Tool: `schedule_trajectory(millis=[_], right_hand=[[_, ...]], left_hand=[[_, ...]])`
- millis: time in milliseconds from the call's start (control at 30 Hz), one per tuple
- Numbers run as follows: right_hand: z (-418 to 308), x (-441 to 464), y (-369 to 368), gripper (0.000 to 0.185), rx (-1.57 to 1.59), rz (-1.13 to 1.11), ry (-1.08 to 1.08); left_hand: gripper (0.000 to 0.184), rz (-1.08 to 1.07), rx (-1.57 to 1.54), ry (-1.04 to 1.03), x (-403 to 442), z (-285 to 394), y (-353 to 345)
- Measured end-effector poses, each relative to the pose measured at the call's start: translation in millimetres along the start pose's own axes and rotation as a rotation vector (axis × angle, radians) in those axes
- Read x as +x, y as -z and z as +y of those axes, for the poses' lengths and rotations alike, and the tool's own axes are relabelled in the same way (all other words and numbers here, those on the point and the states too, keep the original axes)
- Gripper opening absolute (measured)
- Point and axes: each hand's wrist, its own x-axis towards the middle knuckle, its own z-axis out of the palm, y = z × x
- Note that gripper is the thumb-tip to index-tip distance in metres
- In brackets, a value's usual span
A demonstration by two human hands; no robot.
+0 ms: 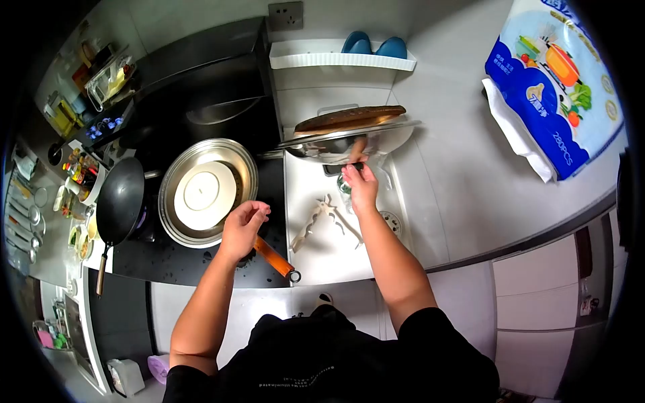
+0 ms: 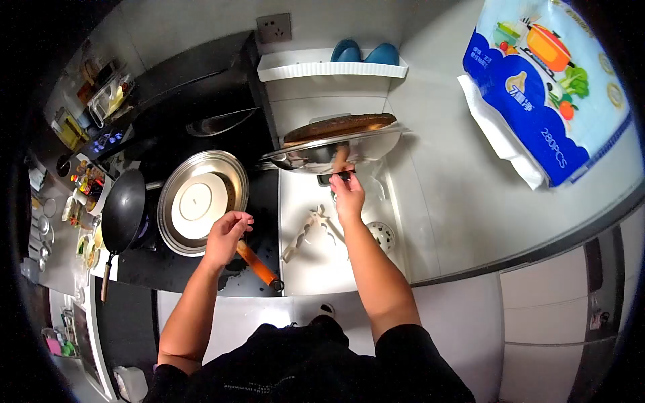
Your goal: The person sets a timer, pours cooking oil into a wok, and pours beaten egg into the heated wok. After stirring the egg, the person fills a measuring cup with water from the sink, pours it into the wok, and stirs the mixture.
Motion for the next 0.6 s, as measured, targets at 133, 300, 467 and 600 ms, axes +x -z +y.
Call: schedule_trajectory(millis=[133,300,467,600], right_hand=[[-30.0,-38.3,-14.0,0.025,0.067,0.111,0.060],[-60.7,-91.9,-41.0,0.023,0.047,0.162,0.157],[-57.7,-130.1,-81.9,0.028,-0.124,0.186,0.213],[-40.9,-168.1,-126.8,0.036,-0.185,0.125,0.307]], left_hand=[[0.014,-0.024,-0.021,-0.045,-3.3,-0.5,10.4],[0.015,-0.027,-0.057,-0.134,-8.5,-4.1,30.0],[0.016,0.042,-0.091,-0.185,-30.9,-12.8,82.9],[0.016,0.139,-0.054,-0.164,-70.4,-18.7,140.4]])
